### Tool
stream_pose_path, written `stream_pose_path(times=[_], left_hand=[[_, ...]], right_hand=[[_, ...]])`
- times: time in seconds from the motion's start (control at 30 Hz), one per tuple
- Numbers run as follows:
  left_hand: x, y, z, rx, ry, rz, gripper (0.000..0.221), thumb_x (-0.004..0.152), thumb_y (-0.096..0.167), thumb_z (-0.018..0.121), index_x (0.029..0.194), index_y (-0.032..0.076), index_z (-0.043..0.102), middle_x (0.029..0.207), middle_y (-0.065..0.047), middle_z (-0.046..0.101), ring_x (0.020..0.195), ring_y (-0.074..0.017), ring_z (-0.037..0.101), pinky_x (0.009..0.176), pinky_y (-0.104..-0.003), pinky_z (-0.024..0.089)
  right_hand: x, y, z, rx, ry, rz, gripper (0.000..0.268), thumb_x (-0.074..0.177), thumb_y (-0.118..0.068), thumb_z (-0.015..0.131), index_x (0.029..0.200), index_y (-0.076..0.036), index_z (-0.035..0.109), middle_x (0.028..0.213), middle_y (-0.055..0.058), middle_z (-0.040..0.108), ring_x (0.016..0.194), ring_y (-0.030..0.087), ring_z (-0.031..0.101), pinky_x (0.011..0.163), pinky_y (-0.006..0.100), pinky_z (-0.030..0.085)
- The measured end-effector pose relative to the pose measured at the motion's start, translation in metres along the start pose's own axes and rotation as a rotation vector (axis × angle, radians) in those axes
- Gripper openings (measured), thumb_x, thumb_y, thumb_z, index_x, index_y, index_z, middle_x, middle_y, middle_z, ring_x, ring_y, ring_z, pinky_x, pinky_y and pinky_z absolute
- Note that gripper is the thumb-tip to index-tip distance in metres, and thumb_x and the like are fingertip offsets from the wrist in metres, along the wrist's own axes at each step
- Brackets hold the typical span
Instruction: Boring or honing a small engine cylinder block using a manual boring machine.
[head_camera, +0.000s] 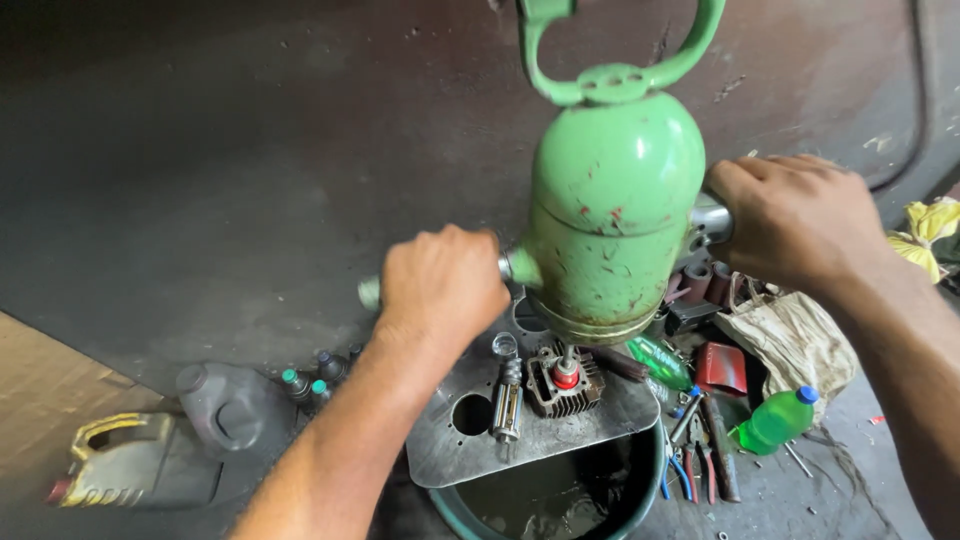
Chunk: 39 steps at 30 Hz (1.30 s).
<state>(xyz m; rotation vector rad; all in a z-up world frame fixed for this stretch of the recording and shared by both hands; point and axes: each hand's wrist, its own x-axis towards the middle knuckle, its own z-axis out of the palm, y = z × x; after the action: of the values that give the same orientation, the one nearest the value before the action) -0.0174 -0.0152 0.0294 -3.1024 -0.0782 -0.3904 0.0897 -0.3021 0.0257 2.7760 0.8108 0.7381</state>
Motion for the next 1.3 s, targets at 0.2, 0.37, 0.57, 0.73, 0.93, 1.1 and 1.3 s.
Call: stream_pose_path(times=[0.2, 0.37, 0.57, 0.73, 0.93, 1.1, 1.3], left_hand=[[0.01, -0.017, -0.008, 0.056, 0.347, 0.183, 0.011, 0.072, 0.02, 0.07, 0.08, 0.013, 0.074, 0.065, -0.014, 0.071, 0.061, -0.0351, 0.072, 0.055, -0.049, 0.057], [0.017, -0.024, -0.013, 0.086, 0.395, 0.255, 0.011, 0.069, 0.021, 0.07, 0.077, 0.013, 0.072, 0.064, -0.01, 0.07, 0.06, -0.0326, 0.072, 0.052, -0.048, 0.056], [0.024, -0.023, -0.02, 0.107, 0.419, 0.287, 0.011, 0.07, 0.019, 0.069, 0.079, 0.013, 0.072, 0.064, -0.009, 0.07, 0.062, -0.031, 0.072, 0.051, -0.047, 0.056], [0.025, -0.021, -0.025, 0.134, 0.394, 0.244, 0.009, 0.072, 0.021, 0.07, 0.077, 0.014, 0.072, 0.065, -0.009, 0.071, 0.062, -0.031, 0.072, 0.054, -0.048, 0.056], [0.028, -0.023, -0.031, 0.136, 0.376, 0.261, 0.016, 0.067, 0.022, 0.071, 0.081, 0.014, 0.073, 0.066, -0.008, 0.071, 0.064, -0.0307, 0.073, 0.053, -0.048, 0.056], [0.028, -0.021, -0.033, 0.1, 0.309, 0.235, 0.025, 0.064, 0.031, 0.075, 0.083, 0.015, 0.074, 0.067, -0.009, 0.072, 0.065, -0.0319, 0.073, 0.055, -0.048, 0.057], [0.033, -0.024, -0.028, 0.156, 0.363, 0.246, 0.022, 0.067, 0.022, 0.071, 0.087, 0.016, 0.075, 0.067, -0.009, 0.072, 0.064, -0.0314, 0.073, 0.053, -0.048, 0.057]], right_hand=[[-0.016, -0.002, -0.018, -0.02, 0.203, 0.046, 0.027, 0.083, -0.022, 0.08, 0.102, -0.014, 0.063, 0.102, 0.008, 0.071, 0.103, 0.029, 0.07, 0.093, 0.043, 0.057], [-0.06, -0.034, 0.065, 0.249, 0.875, -0.016, 0.041, 0.08, -0.01, 0.085, 0.112, -0.005, 0.06, 0.123, 0.015, 0.062, 0.116, 0.034, 0.061, 0.098, 0.047, 0.049], [-0.046, -0.09, 0.333, 0.983, 0.366, 0.487, 0.049, 0.084, -0.012, 0.076, 0.128, -0.003, 0.06, 0.122, 0.017, 0.065, 0.113, 0.031, 0.062, 0.098, 0.042, 0.048], [-0.026, -0.089, 0.386, 1.331, 0.231, 0.521, 0.053, 0.091, -0.015, 0.065, 0.141, -0.006, 0.051, 0.139, 0.015, 0.063, 0.129, 0.032, 0.06, 0.109, 0.045, 0.047], [-0.032, -0.058, 0.339, 1.71, 0.188, 0.749, 0.055, 0.093, -0.011, 0.058, 0.144, -0.005, 0.04, 0.139, 0.012, 0.061, 0.131, 0.034, 0.059, 0.109, 0.051, 0.05], [-0.055, -0.016, 0.269, 0.254, -0.135, -0.252, 0.033, 0.084, -0.017, 0.065, 0.117, -0.023, 0.064, 0.13, 0.005, 0.066, 0.13, 0.027, 0.057, 0.113, 0.044, 0.04], [-0.076, -0.04, 0.228, -0.022, -0.044, -0.524, 0.06, 0.08, -0.017, 0.055, 0.14, -0.015, 0.058, 0.12, 0.008, 0.067, 0.112, 0.027, 0.061, 0.099, 0.043, 0.045]])
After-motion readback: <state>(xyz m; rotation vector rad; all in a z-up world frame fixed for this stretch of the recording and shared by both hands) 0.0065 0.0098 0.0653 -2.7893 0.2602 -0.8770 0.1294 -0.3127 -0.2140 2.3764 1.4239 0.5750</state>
